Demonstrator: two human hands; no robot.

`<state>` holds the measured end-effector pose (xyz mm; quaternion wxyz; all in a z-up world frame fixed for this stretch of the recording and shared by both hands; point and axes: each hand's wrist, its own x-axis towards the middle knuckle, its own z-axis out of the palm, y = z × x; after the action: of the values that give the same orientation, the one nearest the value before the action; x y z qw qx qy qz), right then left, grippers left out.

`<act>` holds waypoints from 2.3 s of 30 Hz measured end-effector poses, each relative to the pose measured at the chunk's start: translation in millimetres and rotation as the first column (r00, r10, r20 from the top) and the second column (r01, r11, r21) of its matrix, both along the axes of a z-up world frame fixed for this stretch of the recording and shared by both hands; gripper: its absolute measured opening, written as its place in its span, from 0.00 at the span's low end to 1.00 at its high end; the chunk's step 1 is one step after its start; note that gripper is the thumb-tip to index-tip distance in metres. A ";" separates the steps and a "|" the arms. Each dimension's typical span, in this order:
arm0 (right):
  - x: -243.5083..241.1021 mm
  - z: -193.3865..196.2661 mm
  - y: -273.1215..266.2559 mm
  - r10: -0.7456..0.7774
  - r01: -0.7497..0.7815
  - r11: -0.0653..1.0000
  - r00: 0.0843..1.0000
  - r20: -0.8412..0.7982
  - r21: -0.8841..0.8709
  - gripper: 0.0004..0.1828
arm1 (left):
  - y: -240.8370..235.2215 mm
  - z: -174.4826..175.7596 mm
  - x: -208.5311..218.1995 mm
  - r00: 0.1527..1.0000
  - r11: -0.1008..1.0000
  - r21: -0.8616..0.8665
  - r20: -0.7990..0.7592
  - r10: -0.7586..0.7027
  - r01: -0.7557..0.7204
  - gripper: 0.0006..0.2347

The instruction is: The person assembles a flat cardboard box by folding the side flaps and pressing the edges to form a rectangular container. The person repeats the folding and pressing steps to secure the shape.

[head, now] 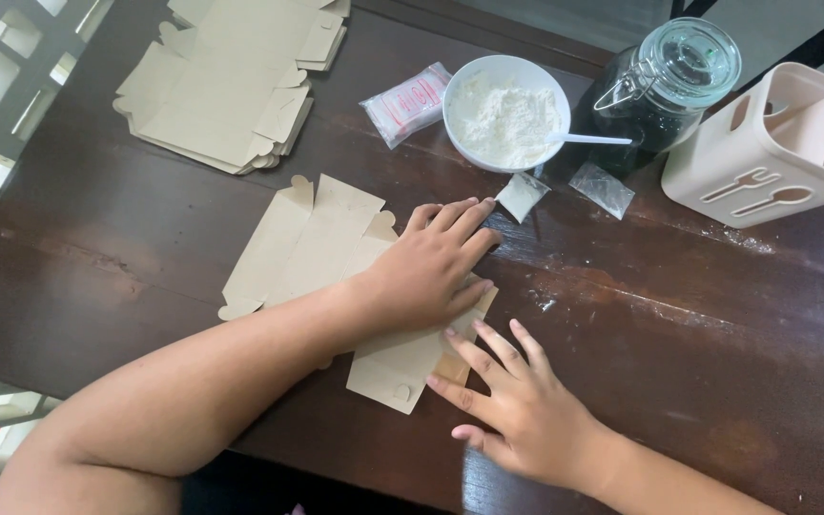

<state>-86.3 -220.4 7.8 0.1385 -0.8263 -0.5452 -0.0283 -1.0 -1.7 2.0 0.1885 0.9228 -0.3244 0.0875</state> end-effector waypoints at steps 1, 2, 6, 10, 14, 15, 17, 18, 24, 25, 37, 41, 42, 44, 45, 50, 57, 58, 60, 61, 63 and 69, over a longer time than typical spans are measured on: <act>-0.6 1.6 0.1 0.000 0.000 1.000 1.000 0.000 0.001 0.26 | 0.1 -0.3 0.2 1.000 1.000 0.001 0.000 0.000 0.000 0.18; -1.4 2.9 0.2 0.001 -0.001 0.998 1.000 -0.001 0.067 0.24 | 0.2 -0.7 0.2 1.000 1.000 -0.008 0.004 -0.001 0.001 0.18; -1.5 8.4 0.8 0.014 -0.017 0.974 1.000 0.014 0.224 0.24 | 0.2 -2.5 0.9 1.000 1.000 -0.016 0.025 -0.002 0.002 0.18; -1.6 6.8 0.5 -0.013 0.014 0.974 1.000 -0.007 0.225 0.20 | 0.1 1.3 0.1 1.000 1.000 0.000 0.002 0.000 0.000 0.19; -1.0 2.7 0.2 -0.020 0.020 0.996 1.000 -0.005 0.091 0.22 | 0.7 0.7 0.4 1.000 1.000 0.007 0.006 -0.006 0.006 0.18; -0.6 1.8 -0.1 -0.011 0.011 1.000 1.000 -0.004 0.023 0.25 | 0.7 -0.3 0.8 1.000 1.000 0.009 0.022 -0.009 0.008 0.18; -0.2 2.6 -0.6 -0.006 0.006 1.000 1.000 -0.022 0.024 0.26 | 0.4 0.3 0.1 1.000 1.000 0.013 0.017 -0.006 0.006 0.18; 0.3 2.9 -0.7 -0.001 0.002 1.000 0.999 -0.038 0.027 0.27 | 0.5 0.8 0.2 1.000 1.000 0.019 0.015 -0.003 0.003 0.18; -0.8 9.4 1.6 -0.010 0.012 0.963 1.000 -0.008 0.269 0.26 | 0.5 -0.9 1.2 1.000 1.000 0.008 0.003 -0.003 0.003 0.19; -0.9 9.3 1.8 -0.011 0.013 0.963 1.000 -0.009 0.269 0.26 | 0.4 -1.2 1.3 1.000 1.000 0.009 0.003 -0.003 0.003 0.19; 0.9 -1.1 2.1 -0.025 0.026 0.999 1.000 -0.019 0.030 0.26 | 2.0 -3.0 0.1 1.000 1.000 0.014 0.009 -0.008 0.008 0.18; 1.1 6.0 2.0 -0.014 0.011 0.992 1.000 0.017 0.123 0.23 | 1.2 -1.2 1.0 1.000 1.000 0.005 0.013 -0.012 0.012 0.18; 0.5 8.2 2.3 -0.014 0.007 0.980 0.999 0.030 0.200 0.23 | 1.1 -0.2 1.6 1.000 1.000 -0.005 0.006 -0.018 0.018 0.18; 1.4 7.6 1.6 -0.025 0.017 0.974 0.999 0.031 0.226 0.22 | 1.1 1.0 1.1 1.000 1.000 -0.003 0.006 -0.023 0.023 0.18; 1.8 7.4 0.1 -0.021 0.012 0.967 0.999 0.033 0.254 0.21 | -0.4 1.5 2.1 1.000 1.000 0.002 0.006 -0.013 0.013 0.19; 2.4 11.2 -2.3 -0.040 0.038 0.992 0.999 0.019 0.123 0.20 | -5.2 3.4 4.5 0.999 1.000 0.012 -0.029 -0.027 0.028 0.20; 2.9 8.8 -1.7 -0.003 0.004 0.997 1.000 -0.012 0.080 0.21 | -3.5 5.0 2.4 0.997 1.000 0.022 -0.074 0.001 0.000 0.19; 2.9 10.3 -2.1 0.002 -0.001 0.997 1.000 -0.012 0.081 0.21 | -3.6 3.5 2.7 0.997 1.000 0.023 -0.075 0.006 -0.004 0.19; 2.6 12.5 -2.3 -0.004 0.002 0.976 1.000 0.013 0.216 0.20 | -2.9 -0.6 2.4 0.999 1.000 0.021 -0.049 0.009 -0.008 0.19; 1.9 13.5 -4.6 0.004 -0.006 0.976 1.000 0.009 0.217 0.20 | -6.0 0.9 4.6 0.998 1.000 0.021 -0.053 0.017 -0.016 0.19; 3.4 14.4 -2.1 -0.017 0.014 0.973 1.000 0.011 0.230 0.18 | -1.0 4.8 2.5 0.999 1.000 0.006 -0.039 -0.002 0.002 0.20; 3.2 -1.1 -0.5 -0.040 0.041 0.999 0.998 -0.048 0.008 0.23 | 1.7 -3.2 1.1 1.000 0.999 0.045 0.014 -0.009 0.008 0.21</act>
<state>-83.1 -220.9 6.6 0.1546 -0.8370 -0.5247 -0.0135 0.1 0.0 -1.2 0.1659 0.9248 -0.3314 0.0858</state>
